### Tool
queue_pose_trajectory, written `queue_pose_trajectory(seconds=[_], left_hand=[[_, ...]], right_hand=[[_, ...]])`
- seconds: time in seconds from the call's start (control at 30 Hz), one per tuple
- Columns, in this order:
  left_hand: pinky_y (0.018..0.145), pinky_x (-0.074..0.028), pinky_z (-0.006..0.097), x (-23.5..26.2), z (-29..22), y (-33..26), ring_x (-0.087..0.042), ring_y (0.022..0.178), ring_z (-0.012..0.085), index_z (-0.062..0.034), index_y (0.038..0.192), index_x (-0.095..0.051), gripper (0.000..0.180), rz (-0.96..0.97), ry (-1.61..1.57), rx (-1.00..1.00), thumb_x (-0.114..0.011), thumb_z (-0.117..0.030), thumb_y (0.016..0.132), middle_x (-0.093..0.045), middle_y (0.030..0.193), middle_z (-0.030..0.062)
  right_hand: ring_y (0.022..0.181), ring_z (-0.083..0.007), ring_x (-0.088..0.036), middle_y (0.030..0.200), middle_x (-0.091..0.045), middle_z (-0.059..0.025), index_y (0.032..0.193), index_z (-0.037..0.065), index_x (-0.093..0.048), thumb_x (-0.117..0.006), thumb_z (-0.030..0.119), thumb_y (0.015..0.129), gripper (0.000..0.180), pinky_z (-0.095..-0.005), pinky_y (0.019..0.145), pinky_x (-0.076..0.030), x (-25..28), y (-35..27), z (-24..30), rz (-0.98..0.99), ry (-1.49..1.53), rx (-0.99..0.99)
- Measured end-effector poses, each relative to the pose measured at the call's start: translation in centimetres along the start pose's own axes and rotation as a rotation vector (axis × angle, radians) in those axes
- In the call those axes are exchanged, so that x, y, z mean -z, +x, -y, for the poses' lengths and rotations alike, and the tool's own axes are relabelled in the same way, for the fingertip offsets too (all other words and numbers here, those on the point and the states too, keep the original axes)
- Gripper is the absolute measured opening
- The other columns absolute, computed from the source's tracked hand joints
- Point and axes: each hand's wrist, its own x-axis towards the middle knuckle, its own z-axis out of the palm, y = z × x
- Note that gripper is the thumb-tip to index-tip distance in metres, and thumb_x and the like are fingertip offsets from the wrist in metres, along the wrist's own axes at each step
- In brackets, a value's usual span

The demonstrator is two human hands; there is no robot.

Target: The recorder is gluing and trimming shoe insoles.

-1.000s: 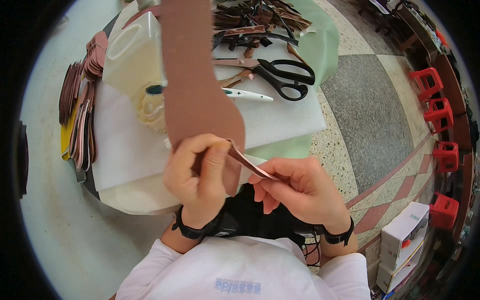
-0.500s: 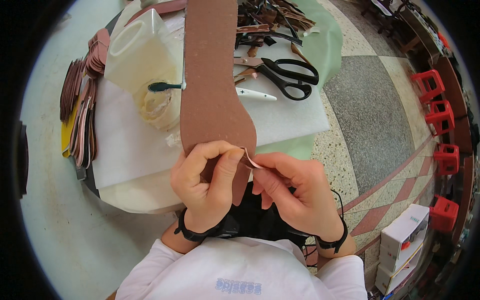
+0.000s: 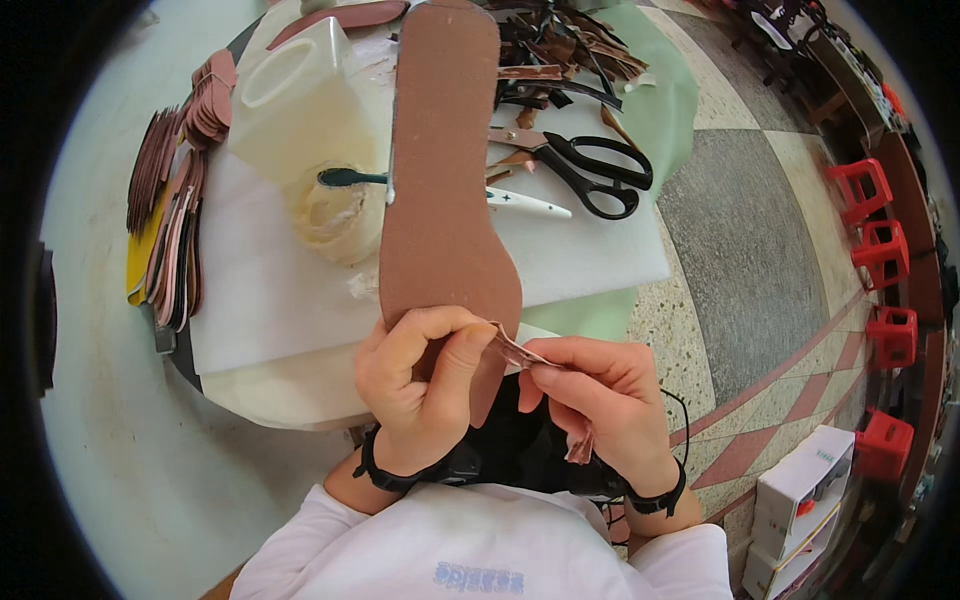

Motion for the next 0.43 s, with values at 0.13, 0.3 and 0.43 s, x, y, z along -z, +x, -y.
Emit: queue_pose_trajectory(seconds=[0.13, 0.3, 0.43], left_hand=[[0.049, -0.041, 0.024, 0.6, -0.6, -0.1, -0.052, 0.054, 0.0156, -0.002, 0.077, -0.063, 0.006, 0.013, 0.008, 0.038, -0.066, 0.002, 0.076, -0.059, 0.064, 0.0051], [0.05, -0.041, 0.023, 1.7, -0.4, -0.3, -0.053, 0.055, 0.0129, -0.002, 0.079, -0.064, 0.006, 0.066, -0.046, 0.076, -0.066, 0.003, 0.076, -0.059, 0.066, 0.0049], [0.053, -0.043, 0.021, 3.9, -0.9, -0.3, -0.057, 0.061, 0.0129, -0.003, 0.086, -0.066, 0.01, 0.161, -0.085, 0.258, -0.066, 0.001, 0.076, -0.061, 0.072, 0.0056]], right_hand=[[0.042, -0.0018, -0.034, 0.068, -0.06, -0.0099, 0.101, -0.005, -0.063, -0.049, 0.001, 0.085, 0.021, -0.016, 0.039, -0.025, 0.3, 0.3, -0.1, 0.072, 0.17, -0.032], [0.044, -0.0019, -0.037, 0.066, -0.06, -0.008, 0.098, -0.007, -0.062, -0.048, 0.001, 0.087, 0.02, -0.0166, 0.039, -0.024, 0.4, -0.1, -0.6, 0.132, 0.017, 0.007], [0.047, -0.003, -0.045, 0.069, -0.062, -0.0089, 0.098, -0.006, -0.062, -0.051, 0.002, 0.086, 0.018, -0.0167, 0.04, -0.03, 0.1, -0.5, -1.0, -0.035, -0.206, 0.181]])
